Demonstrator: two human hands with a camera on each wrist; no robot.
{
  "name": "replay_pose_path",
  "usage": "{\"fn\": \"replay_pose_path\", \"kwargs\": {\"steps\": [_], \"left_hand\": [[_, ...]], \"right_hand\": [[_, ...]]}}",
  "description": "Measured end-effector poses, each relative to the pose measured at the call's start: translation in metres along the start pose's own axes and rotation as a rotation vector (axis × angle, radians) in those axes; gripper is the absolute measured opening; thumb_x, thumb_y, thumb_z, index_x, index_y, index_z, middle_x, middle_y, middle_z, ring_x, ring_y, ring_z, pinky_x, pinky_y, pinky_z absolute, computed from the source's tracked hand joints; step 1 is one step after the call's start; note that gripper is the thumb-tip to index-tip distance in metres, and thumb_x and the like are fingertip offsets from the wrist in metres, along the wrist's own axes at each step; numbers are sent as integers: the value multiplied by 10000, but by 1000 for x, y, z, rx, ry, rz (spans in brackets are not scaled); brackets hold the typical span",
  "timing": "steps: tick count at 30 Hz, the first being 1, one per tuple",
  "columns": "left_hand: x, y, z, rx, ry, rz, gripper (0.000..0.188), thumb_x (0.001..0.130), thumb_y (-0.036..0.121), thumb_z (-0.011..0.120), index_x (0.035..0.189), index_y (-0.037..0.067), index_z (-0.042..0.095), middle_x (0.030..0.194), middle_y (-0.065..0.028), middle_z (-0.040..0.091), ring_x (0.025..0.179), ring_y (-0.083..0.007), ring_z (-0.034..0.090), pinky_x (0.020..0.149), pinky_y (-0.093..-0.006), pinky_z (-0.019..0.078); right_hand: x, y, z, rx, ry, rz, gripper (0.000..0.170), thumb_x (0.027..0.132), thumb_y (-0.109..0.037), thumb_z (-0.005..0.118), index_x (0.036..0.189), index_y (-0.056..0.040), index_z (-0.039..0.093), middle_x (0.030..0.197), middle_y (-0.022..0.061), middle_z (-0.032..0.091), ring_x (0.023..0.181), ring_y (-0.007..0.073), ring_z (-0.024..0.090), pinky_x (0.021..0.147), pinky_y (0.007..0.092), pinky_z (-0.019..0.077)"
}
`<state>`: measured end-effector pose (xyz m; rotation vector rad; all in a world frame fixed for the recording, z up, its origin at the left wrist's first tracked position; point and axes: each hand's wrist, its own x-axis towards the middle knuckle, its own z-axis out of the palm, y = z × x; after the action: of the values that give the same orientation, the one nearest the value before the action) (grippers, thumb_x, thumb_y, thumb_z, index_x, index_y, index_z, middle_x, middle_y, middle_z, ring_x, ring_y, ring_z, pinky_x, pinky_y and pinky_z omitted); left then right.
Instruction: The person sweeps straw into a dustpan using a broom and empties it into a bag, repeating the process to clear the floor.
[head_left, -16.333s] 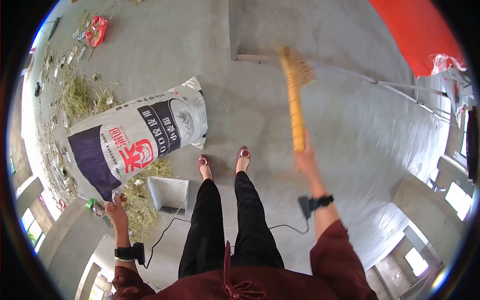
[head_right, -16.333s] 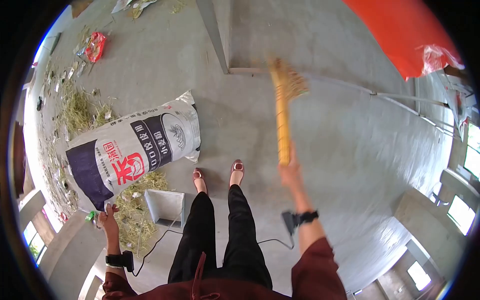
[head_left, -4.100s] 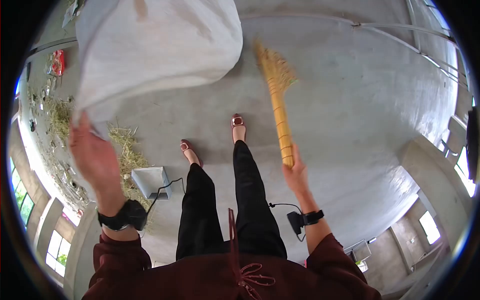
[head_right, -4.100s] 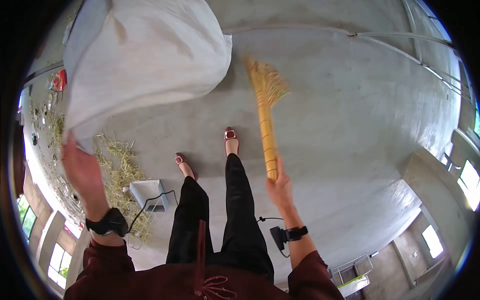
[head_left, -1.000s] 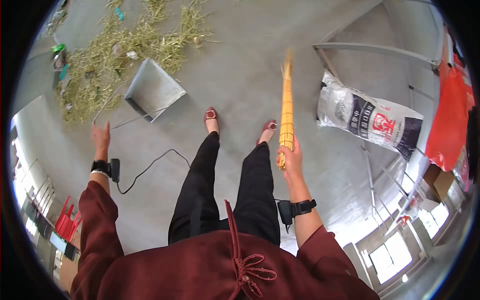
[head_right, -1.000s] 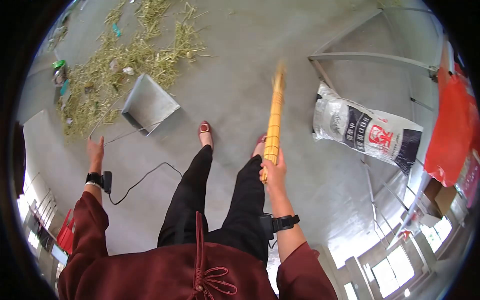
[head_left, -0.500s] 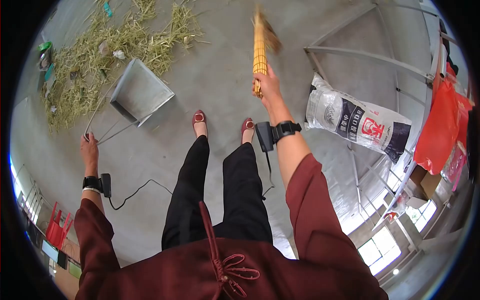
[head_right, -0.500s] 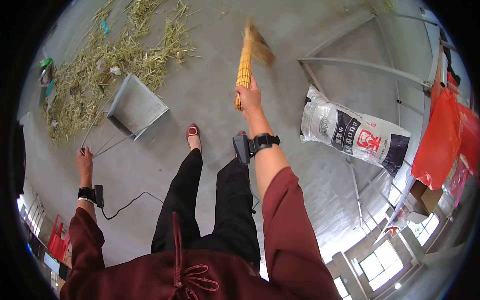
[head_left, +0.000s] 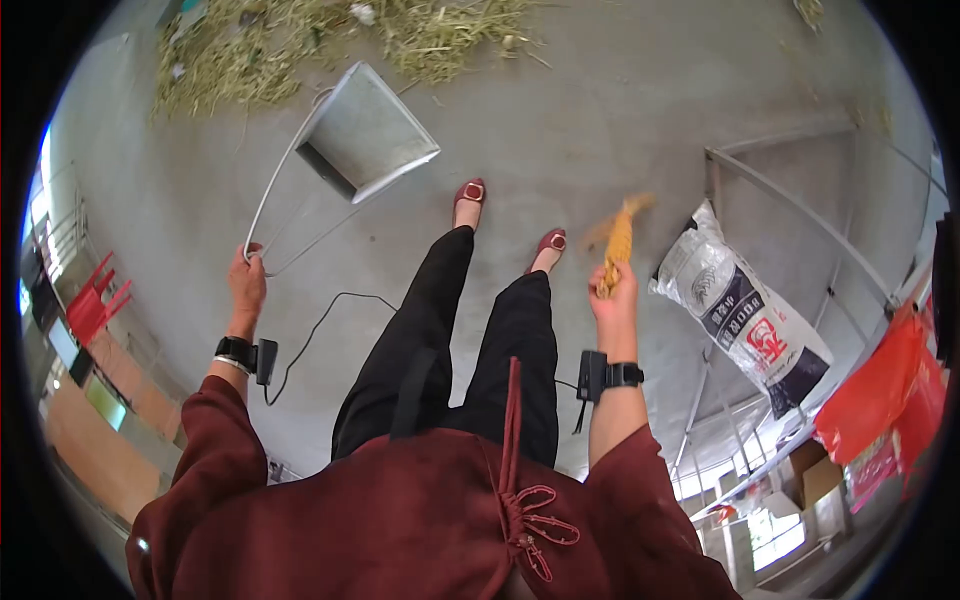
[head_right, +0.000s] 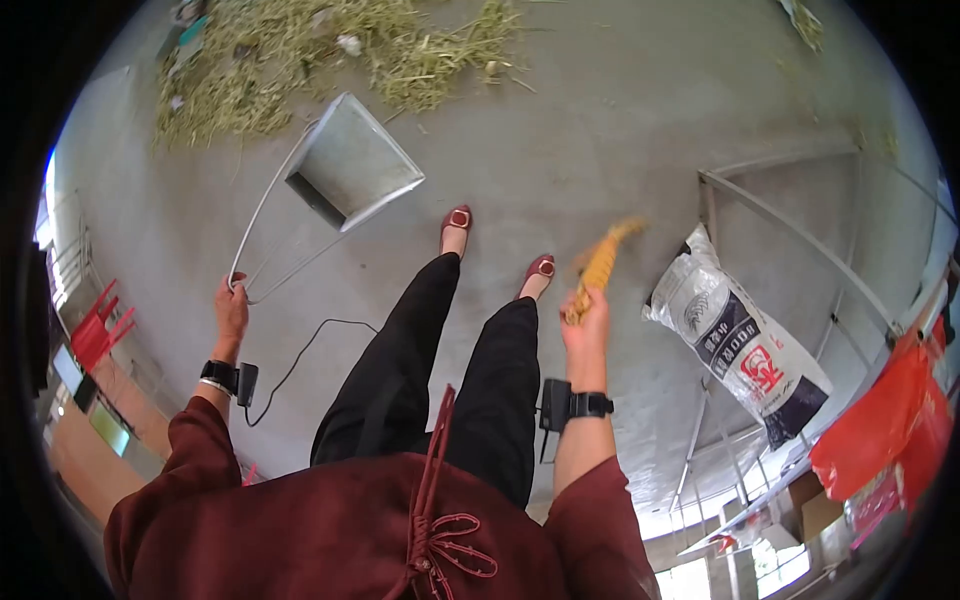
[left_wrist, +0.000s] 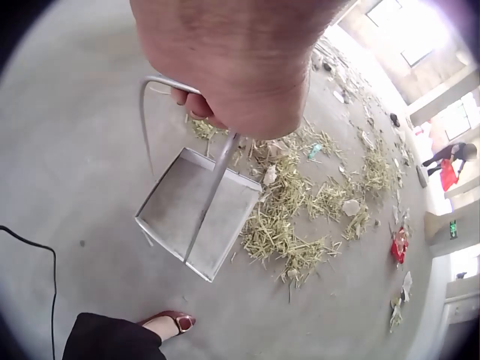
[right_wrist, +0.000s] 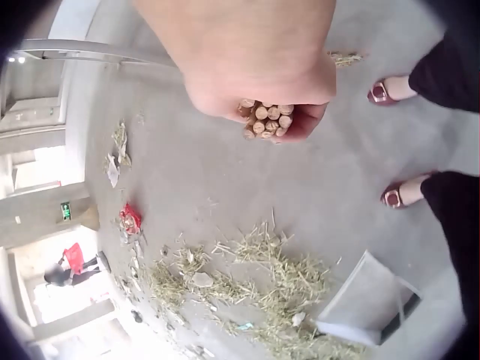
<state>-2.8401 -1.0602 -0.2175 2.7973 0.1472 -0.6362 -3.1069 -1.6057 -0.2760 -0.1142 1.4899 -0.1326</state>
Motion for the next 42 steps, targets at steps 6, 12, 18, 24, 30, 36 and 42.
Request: {"fn": "replay_pose_path", "kwargs": {"steps": [6,12,18,24,30,36,42], "left_hand": [[-91,-24,5,-223,-65,-233,211,783,105,424,905,16,571,555,-34,486,510,-126,469,478,-285,374],[-219,-66,30,-261,-61,-444,200,794,114,431,897,10,567,564,-35,497,524,-118,485,481,-281,382],[-327,-101,70,-363,27,-757,167,805,135,468,835,2,564,523,-8,464,466,-102,448,434,-281,352],[-425,-99,91,-428,164,-1055,155,822,167,515,789,17,533,530,-5,441,427,-99,405,385,-274,319],[-511,-111,99,-634,222,-1286,133,833,173,536,800,45,518,584,-2,421,445,-99,401,387,-249,333],[-555,-129,119,-677,210,-1378,148,841,176,525,840,29,543,562,3,410,439,-102,394,390,-250,338],[-593,-157,171,-593,250,-1325,180,843,167,505,824,-2,564,536,-12,436,409,-107,414,368,-278,309]], "right_hand": [[-10,8,113,-178,-298,-21,232,805,-113,508,1011,-58,418,747,102,503,542,161,482,424,261,393],[-84,28,68,-718,-470,-100,642,782,-38,500,1357,-144,235,808,110,526,559,164,528,440,252,442],[-105,82,34,-925,-596,397,749,766,-31,538,1405,-195,184,845,112,542,591,158,555,475,265,485],[-57,196,47,-1141,-682,733,591,796,-25,502,1338,-166,312,748,89,536,515,140,518,420,253,442],[-9,219,65,-1226,-502,475,385,785,-51,502,1161,-103,441,689,87,526,459,137,493,361,238,402],[-17,127,116,-1310,-532,186,444,798,-83,491,1235,-113,417,700,94,531,466,128,491,370,229,395],[-98,160,93,-1448,-538,-31,641,777,-62,475,1375,-183,281,753,99,524,498,130,487,397,237,407]]}}
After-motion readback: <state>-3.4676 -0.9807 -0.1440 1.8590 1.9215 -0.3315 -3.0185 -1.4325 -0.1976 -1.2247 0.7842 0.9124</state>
